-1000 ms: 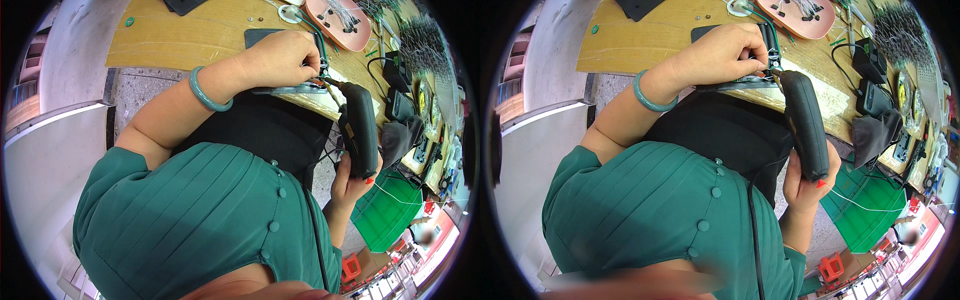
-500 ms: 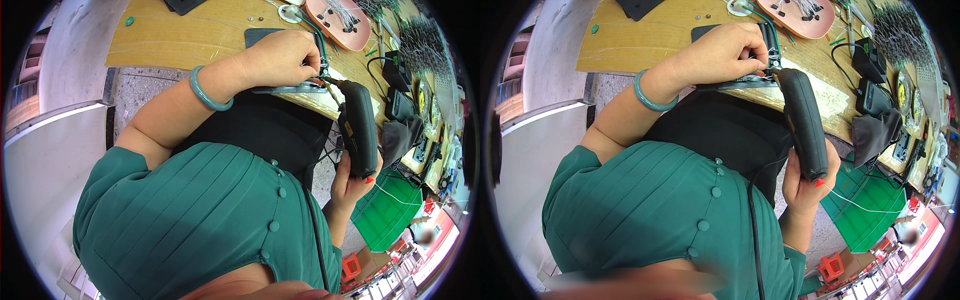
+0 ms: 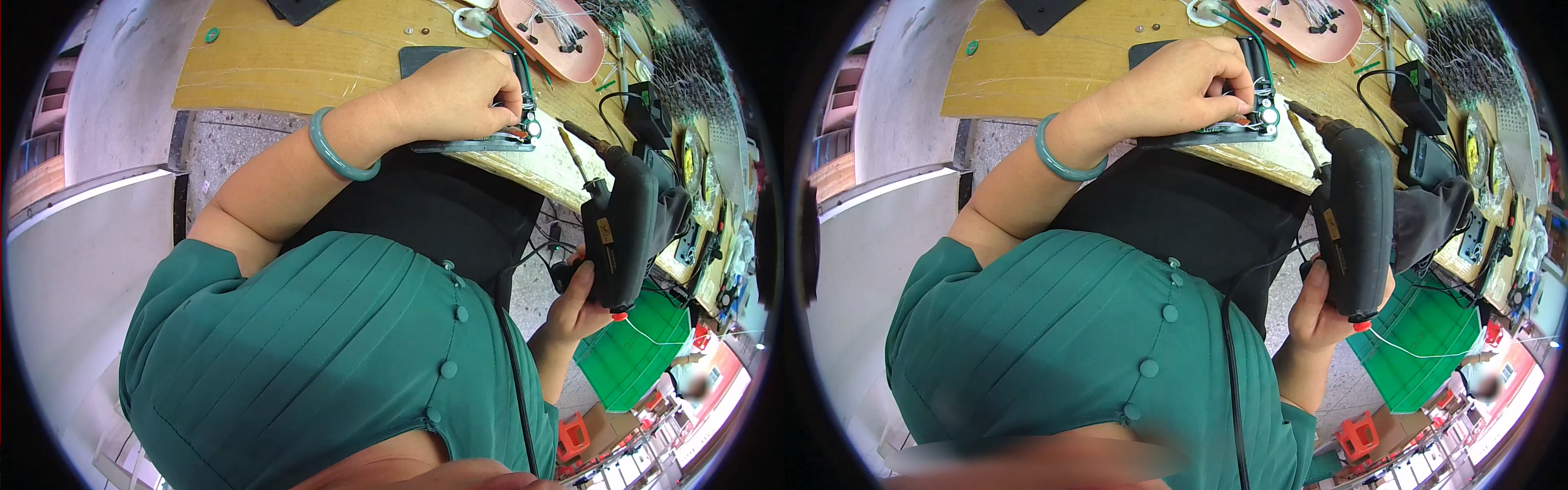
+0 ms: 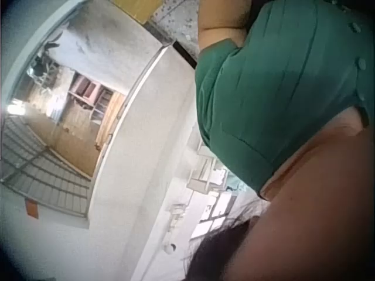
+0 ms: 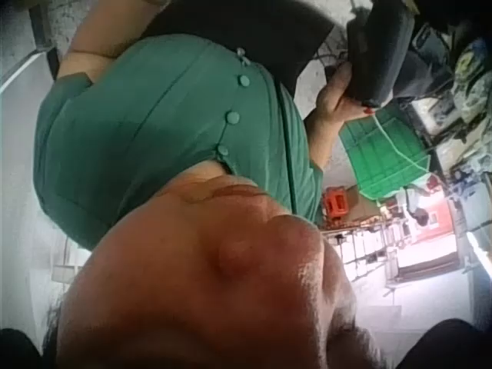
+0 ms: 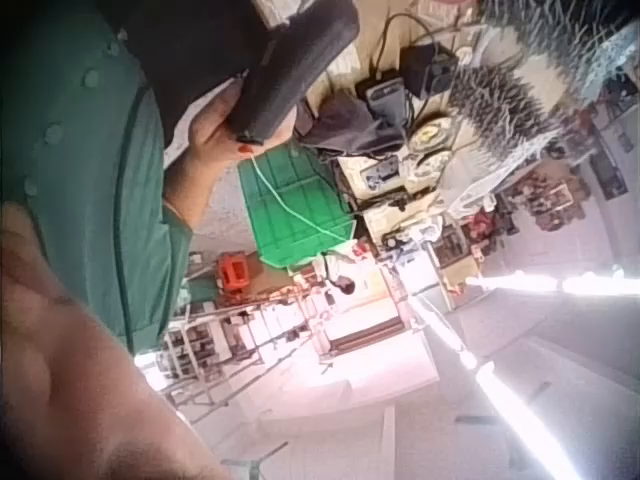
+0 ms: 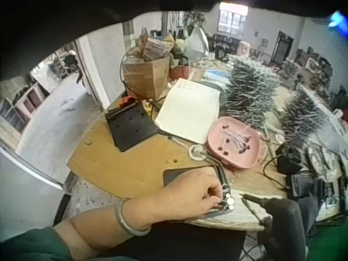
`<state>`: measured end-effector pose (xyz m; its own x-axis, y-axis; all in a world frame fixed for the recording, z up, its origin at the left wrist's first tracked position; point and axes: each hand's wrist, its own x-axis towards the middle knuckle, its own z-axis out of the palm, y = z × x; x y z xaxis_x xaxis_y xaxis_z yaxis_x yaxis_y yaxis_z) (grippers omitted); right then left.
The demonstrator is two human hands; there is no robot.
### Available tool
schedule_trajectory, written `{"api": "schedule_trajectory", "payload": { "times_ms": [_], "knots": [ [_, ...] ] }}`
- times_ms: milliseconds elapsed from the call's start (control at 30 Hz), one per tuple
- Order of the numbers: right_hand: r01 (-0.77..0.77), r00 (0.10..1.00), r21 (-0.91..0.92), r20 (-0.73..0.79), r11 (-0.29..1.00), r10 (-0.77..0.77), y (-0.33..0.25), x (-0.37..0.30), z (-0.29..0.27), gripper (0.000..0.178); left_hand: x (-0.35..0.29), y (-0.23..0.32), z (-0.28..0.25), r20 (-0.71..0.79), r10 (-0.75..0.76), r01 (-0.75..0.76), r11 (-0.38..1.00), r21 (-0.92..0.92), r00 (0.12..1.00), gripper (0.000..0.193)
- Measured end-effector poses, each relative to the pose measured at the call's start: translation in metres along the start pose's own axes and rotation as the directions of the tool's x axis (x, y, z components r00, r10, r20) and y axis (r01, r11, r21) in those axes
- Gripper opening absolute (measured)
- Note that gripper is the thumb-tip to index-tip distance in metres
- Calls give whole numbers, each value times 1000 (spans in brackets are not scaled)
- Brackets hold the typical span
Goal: The person assembles electronic components, including a circuit board, wires, and a plastic cover, into an electronic housing using an electric drill and a hot glue gun.
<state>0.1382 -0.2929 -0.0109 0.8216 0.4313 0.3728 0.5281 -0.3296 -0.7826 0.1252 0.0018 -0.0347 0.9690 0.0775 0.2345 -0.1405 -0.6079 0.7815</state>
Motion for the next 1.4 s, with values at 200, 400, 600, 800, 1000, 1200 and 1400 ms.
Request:
{"api": "schedule_trajectory", "payload": {
  "times_ms": [200, 400, 600, 800, 1000, 1200, 1400],
  "knots": [
    [61, 997, 28, -47, 998, -60, 5, 11, 12, 36, 4, -3, 1, 0, 0, 0, 1000, 0, 1000, 10],
    [-77, 994, 202, -58, 976, 90, -2, 9, 12, 34, 6, 2, -1, 32, 10, -8, 999, -49, 999, 10],
    [-220, 972, 437, 22, 872, 234, 3, 20, 21, 35, 2, -2, -1, 21, -5, 8, 994, -112, 1000, 6],
    [-147, 973, 609, -54, 780, 225, 20, 29, 25, 34, 2, 6, -4, 69, -105, 117, 974, -195, 992, 7],
    [-139, 939, 744, -109, 653, 325, 35, 31, 17, 36, 7, 6, -4, 51, -41, 48, 987, -153, 998, 7],
    [66, 906, 813, -292, 578, 307, 62, 53, -66, 48, 5, 7, -6, 95, -88, 101, 985, -139, 992, 5],
    [-151, 714, 710, -403, 688, 572, 140, 107, -172, 40, 2, 2, -9, 75, -63, 72, 991, -117, 995, 5]
  ]
}}
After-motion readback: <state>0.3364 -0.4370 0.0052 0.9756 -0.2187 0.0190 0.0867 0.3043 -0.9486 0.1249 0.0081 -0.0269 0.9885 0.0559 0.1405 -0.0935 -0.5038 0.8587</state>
